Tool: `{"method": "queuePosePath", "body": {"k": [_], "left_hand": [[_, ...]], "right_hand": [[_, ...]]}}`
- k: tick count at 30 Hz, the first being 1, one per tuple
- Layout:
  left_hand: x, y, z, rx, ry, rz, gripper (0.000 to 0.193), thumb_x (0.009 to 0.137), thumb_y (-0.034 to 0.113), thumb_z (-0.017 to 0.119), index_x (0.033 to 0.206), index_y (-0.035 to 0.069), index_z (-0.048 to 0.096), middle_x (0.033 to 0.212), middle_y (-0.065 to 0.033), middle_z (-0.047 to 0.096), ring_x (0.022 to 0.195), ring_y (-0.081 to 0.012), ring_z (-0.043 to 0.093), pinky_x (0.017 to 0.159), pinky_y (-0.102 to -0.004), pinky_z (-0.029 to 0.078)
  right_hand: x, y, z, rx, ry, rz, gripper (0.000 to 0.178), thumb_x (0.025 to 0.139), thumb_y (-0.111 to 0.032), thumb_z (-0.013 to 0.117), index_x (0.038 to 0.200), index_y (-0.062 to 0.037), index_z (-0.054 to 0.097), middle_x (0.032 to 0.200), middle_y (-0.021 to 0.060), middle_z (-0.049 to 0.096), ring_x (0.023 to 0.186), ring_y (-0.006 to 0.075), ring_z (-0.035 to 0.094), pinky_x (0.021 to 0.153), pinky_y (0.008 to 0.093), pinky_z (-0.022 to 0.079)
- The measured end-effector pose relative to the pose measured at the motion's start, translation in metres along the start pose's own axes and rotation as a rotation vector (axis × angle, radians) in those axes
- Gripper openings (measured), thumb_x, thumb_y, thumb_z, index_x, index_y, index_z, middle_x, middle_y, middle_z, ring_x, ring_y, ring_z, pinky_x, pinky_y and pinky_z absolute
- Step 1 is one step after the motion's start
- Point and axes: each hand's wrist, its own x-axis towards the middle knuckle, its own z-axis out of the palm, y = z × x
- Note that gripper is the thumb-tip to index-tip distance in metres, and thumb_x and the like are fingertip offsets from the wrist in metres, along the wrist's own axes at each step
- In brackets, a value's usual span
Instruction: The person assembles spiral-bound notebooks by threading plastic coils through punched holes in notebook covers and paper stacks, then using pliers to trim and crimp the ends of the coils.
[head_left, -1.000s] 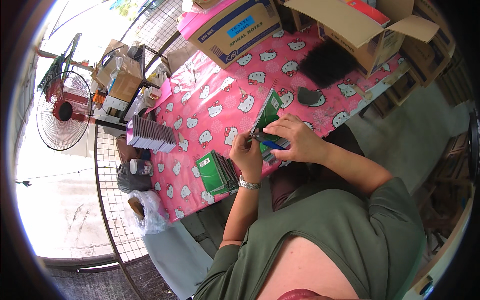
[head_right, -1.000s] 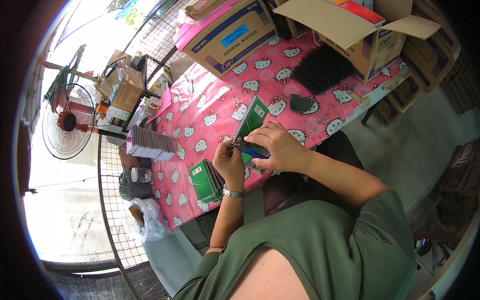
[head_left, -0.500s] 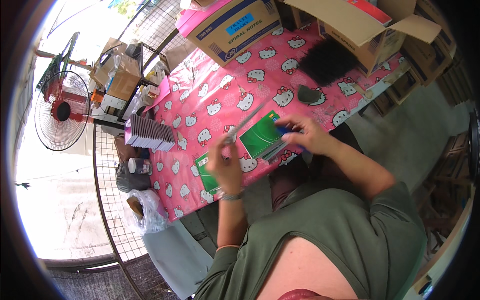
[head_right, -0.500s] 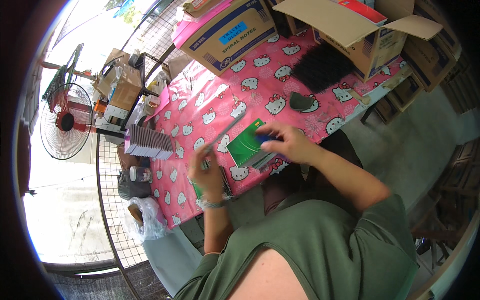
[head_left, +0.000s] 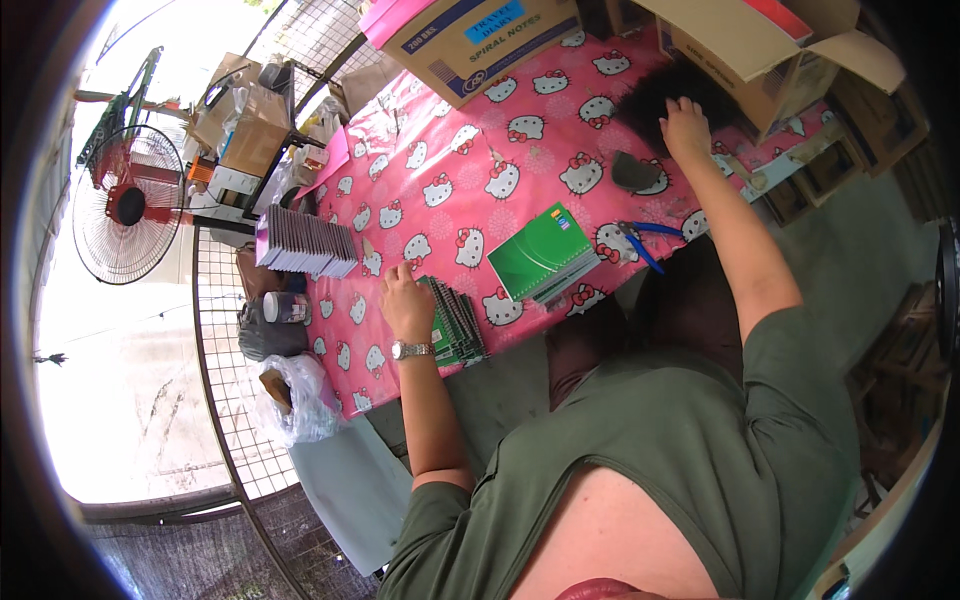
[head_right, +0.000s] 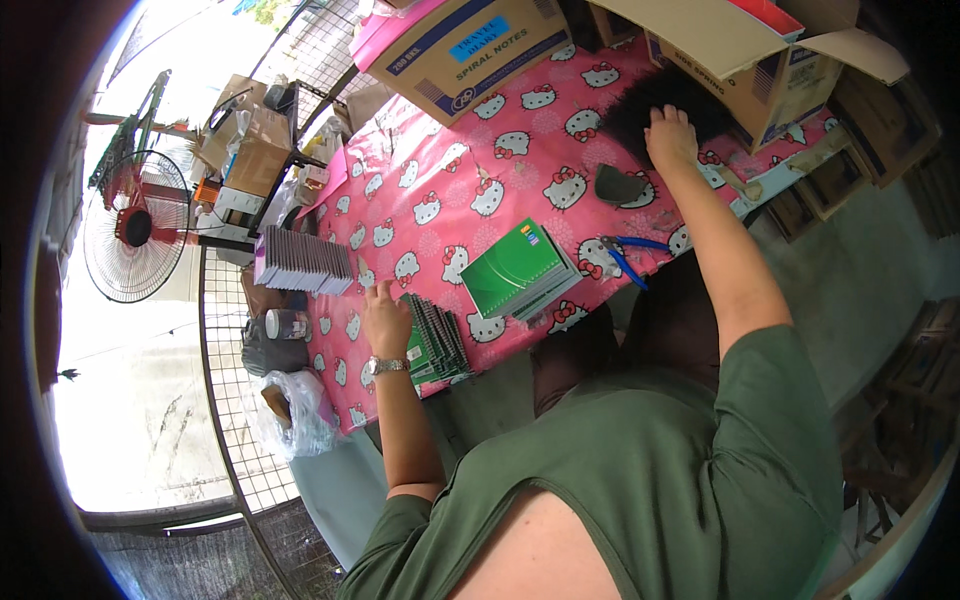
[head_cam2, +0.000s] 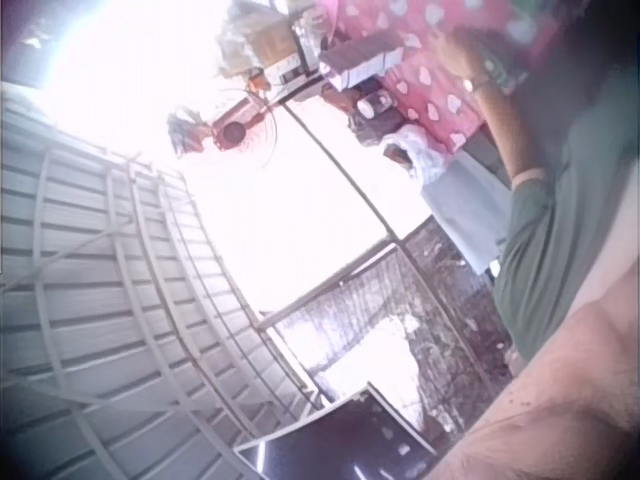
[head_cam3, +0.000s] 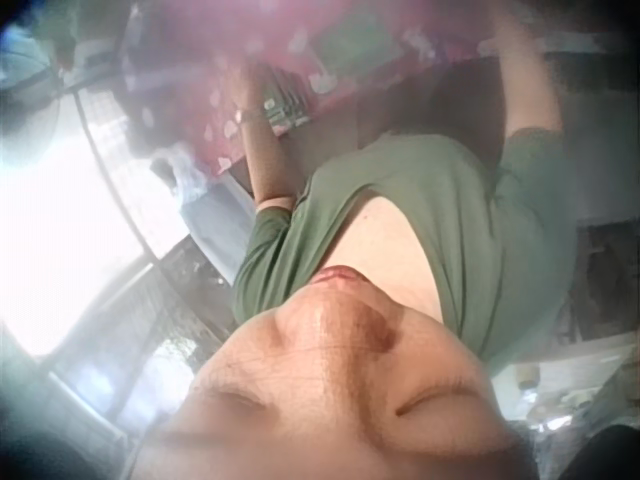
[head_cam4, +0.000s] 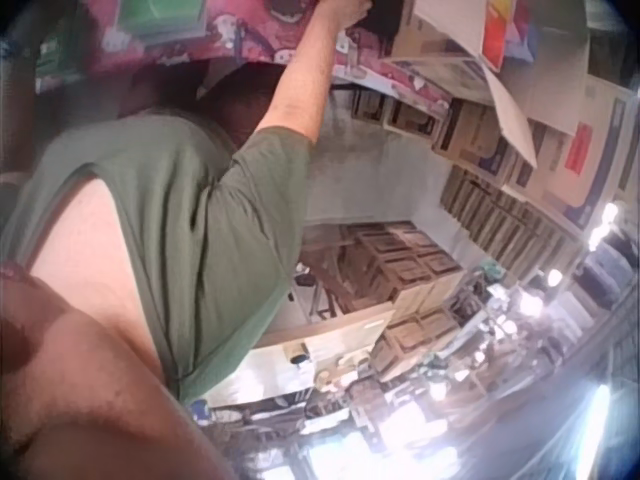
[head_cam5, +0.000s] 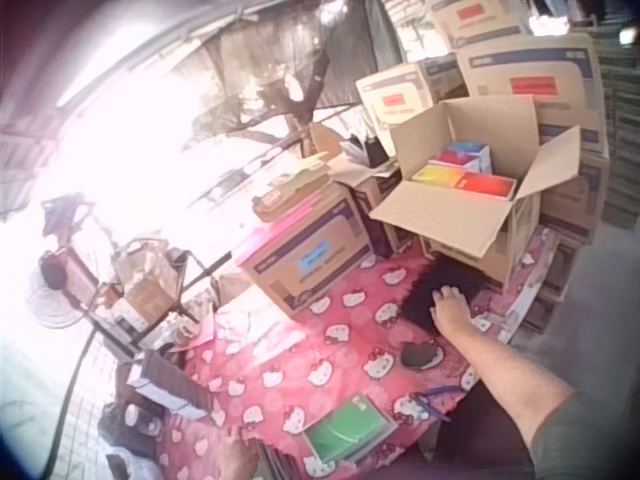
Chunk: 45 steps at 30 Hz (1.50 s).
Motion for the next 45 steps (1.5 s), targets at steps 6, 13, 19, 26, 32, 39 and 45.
{"method": "queuePosePath", "body": {"k": [6,13,19,26,32,39,45], "left_hand": [[-0.017,0.135,-0.048,-0.417,0.024,0.551,0.029,0.078,0.021,0.077,0.101,0.007,0.066,0.109,-0.0106,0.066,0.101,-0.0317,0.062,0.089,-0.0433,0.05],[-0.012,0.162,-0.051,-0.379,-0.133,0.644,0.027,0.077,0.027,0.079,0.096,0.012,0.068,0.101,-0.0021,0.068,0.09,-0.0244,0.067,0.075,-0.0372,0.055],[0.006,0.157,-0.06,-0.439,-0.256,0.657,0.029,0.077,0.035,0.08,0.094,0.012,0.071,0.095,-0.0013,0.07,0.079,-0.0234,0.068,0.07,-0.0371,0.054],[0.008,0.158,-0.056,-0.416,-0.283,0.66,0.027,0.077,0.032,0.08,0.092,0.011,0.071,0.094,-0.0019,0.07,0.073,-0.0234,0.069,0.068,-0.0369,0.054],[0.023,0.152,-0.061,-0.524,-0.423,0.644,0.025,0.08,0.026,0.076,0.097,0.008,0.072,0.091,-0.008,0.072,0.077,-0.0234,0.072,0.071,-0.0359,0.057],[0.031,0.141,-0.062,-0.618,-0.468,0.568,0.026,0.085,0.019,0.07,0.107,0.004,0.069,0.086,-0.0142,0.073,0.077,-0.0265,0.073,0.07,-0.0377,0.057],[0.034,0.148,-0.093,-0.369,-0.248,0.6,0.027,0.086,0.013,0.06,0.112,0.005,0.06,0.093,-0.0155,0.069,0.083,-0.0342,0.067,0.075,-0.0442,0.052]], "right_hand": [[0.016,-0.008,0.012,-0.156,-0.269,-0.038,0.018,0.092,-0.014,0.054,0.104,-0.0055,0.065,0.109,0.0135,0.062,0.107,0.0303,0.062,0.089,0.0437,0.052],[0.03,0.005,0.0,0.125,-0.064,-0.038,0.018,0.086,-0.007,0.055,0.097,0.0009,0.065,0.105,0.0188,0.064,0.1,0.0368,0.063,0.089,0.045,0.053],[0.045,0.023,-0.023,0.547,0.16,-0.079,0.026,0.09,-0.015,0.057,0.108,-0.0008,0.069,0.103,0.0214,0.067,0.099,0.0397,0.064,0.09,0.042,0.053],[0.0,-0.018,-0.079,0.897,-0.126,0.238,0.032,0.099,-0.029,0.057,0.117,-0.0051,0.068,0.099,0.0117,0.069,0.083,0.0238,0.067,0.075,0.0342,0.053],[-0.06,-0.058,-0.123,1.571,-0.503,0.453,0.03,0.102,-0.023,0.052,0.121,-0.0033,0.064,0.089,-0.0012,0.06,0.067,0.0038,0.051,0.058,0.0209,0.041],[-0.112,-0.111,-0.165,1.726,-0.904,0.549,0.034,0.1,-0.022,0.049,0.127,-0.0026,0.058,0.095,0.0039,0.066,0.063,0.0041,0.051,0.054,0.0208,0.039],[-0.114,-0.122,-0.168,1.617,-0.641,0.352,0.044,0.101,-0.025,0.049,0.134,0.0034,0.053,0.121,0.016,0.063,0.087,0.0142,0.063,0.072,0.0267,0.05]]}}
